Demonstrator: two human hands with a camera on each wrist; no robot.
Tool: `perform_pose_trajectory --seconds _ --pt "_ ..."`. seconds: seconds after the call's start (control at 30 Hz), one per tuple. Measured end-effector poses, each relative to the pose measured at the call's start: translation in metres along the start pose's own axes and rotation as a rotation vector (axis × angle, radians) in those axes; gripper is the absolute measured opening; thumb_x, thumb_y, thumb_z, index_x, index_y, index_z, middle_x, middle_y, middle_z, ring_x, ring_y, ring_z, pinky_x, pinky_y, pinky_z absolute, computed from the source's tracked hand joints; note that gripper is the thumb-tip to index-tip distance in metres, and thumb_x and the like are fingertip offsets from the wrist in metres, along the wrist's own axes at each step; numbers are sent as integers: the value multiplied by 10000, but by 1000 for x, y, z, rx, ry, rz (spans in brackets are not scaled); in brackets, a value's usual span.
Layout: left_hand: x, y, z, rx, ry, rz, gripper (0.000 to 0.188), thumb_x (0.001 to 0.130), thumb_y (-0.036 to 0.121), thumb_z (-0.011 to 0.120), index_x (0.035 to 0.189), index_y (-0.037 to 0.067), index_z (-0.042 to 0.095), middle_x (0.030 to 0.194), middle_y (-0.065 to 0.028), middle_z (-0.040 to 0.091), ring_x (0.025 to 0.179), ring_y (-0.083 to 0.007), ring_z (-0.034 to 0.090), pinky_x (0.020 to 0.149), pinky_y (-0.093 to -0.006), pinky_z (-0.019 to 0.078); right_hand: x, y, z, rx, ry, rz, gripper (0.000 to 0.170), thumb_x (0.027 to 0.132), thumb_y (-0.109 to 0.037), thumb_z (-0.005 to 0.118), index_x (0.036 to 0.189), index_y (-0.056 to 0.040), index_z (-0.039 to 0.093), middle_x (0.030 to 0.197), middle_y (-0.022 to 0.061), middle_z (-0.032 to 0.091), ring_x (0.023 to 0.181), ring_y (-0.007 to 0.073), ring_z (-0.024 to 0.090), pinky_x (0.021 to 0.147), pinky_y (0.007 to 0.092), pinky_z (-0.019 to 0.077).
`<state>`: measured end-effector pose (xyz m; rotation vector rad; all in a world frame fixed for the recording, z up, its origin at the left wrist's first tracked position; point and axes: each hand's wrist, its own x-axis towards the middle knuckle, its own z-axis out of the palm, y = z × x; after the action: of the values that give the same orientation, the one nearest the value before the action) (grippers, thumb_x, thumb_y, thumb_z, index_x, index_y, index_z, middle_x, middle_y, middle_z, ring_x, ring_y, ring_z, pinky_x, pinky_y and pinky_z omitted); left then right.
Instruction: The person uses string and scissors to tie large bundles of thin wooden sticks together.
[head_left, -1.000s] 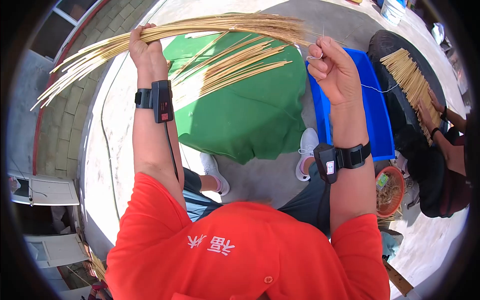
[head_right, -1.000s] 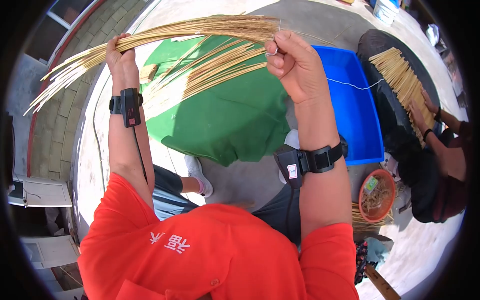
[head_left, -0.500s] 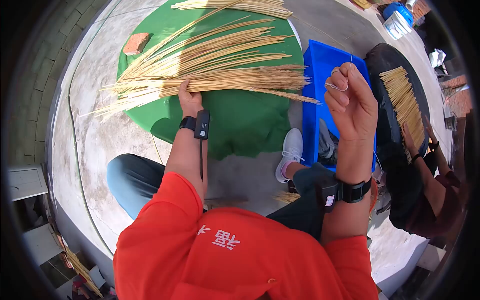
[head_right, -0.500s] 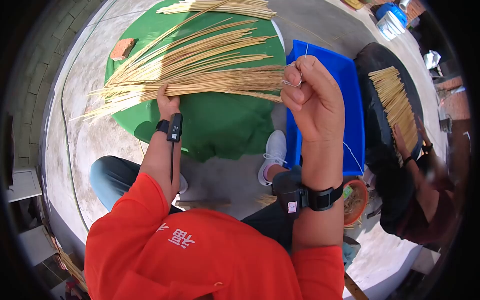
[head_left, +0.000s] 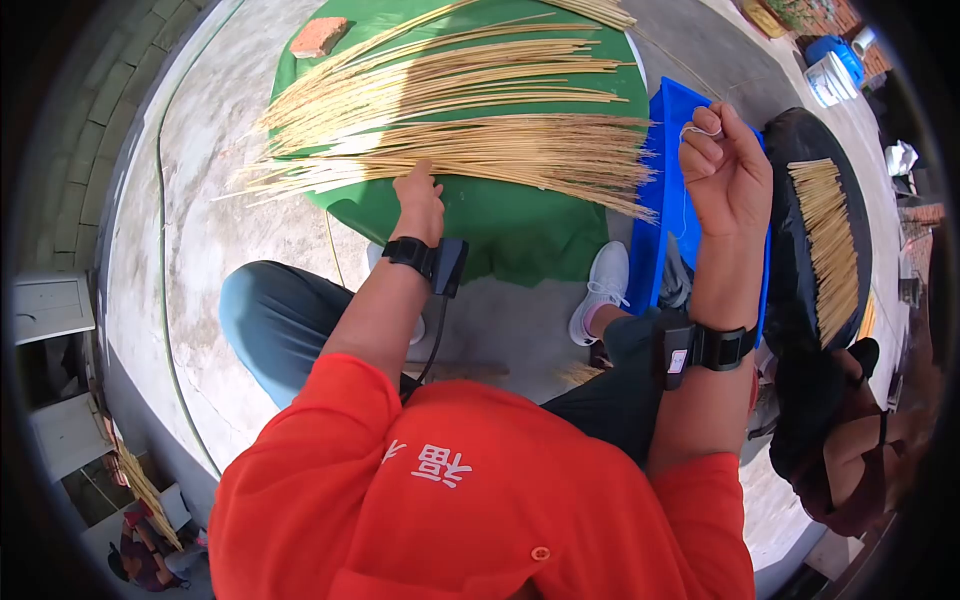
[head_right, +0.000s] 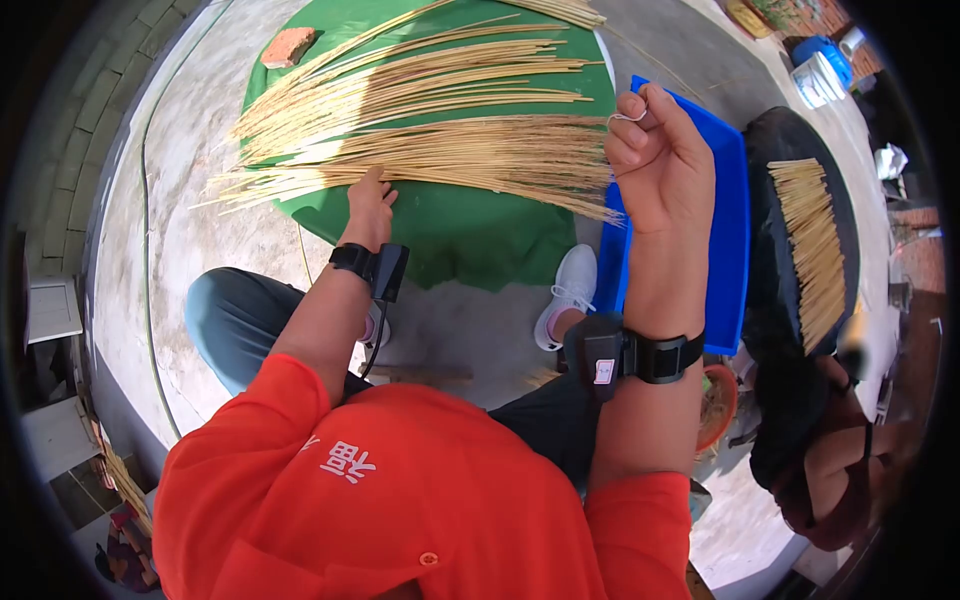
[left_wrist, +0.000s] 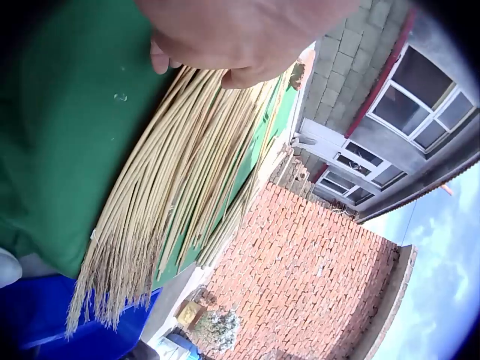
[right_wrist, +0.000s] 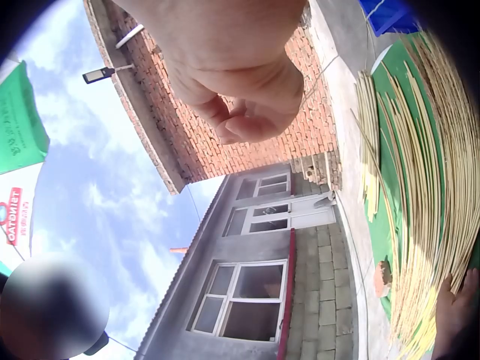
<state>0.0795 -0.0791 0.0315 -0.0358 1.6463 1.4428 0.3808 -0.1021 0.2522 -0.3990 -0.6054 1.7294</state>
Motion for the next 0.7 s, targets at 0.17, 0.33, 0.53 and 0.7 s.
perform_pose_trajectory --seconds 0.17,0.33,0.53,0.7 --pt "5 -19 -17 518 -86 664 303 746 157 632 1001 28 532 999 -126 525 865 -237 517 741 -389 444 5 -1 -5 6 -18 -6 101 848 -95 526 825 4 516 768 78 519 594 109 445 481 211 355" --pt "4 -10 -1 1134 -395 1487 584 757 292 637 1235 69 386 1247 -200 399 1156 -362 376 960 -437 317 5 2 -6 -23 -6 5 99 841 -94 535 820 0 511 769 81 524 595 117 451 485 220 360" --pt "-5 -44 -10 1861 -328 1364 846 764 660 411 1379 117 203 1427 -195 122 1321 -374 75 998 -598 116 7 2 -7 -39 -2 15 105 833 -99 550 814 -4 510 764 83 530 593 124 454 487 222 359" --pt "-31 -39 5 1835 -226 1148 784 803 611 399 1359 81 240 1414 -204 157 1310 -388 107 987 -614 127 8 1 -2 -56 34 2 105 837 -105 546 800 -13 513 755 83 532 590 120 450 484 221 355"
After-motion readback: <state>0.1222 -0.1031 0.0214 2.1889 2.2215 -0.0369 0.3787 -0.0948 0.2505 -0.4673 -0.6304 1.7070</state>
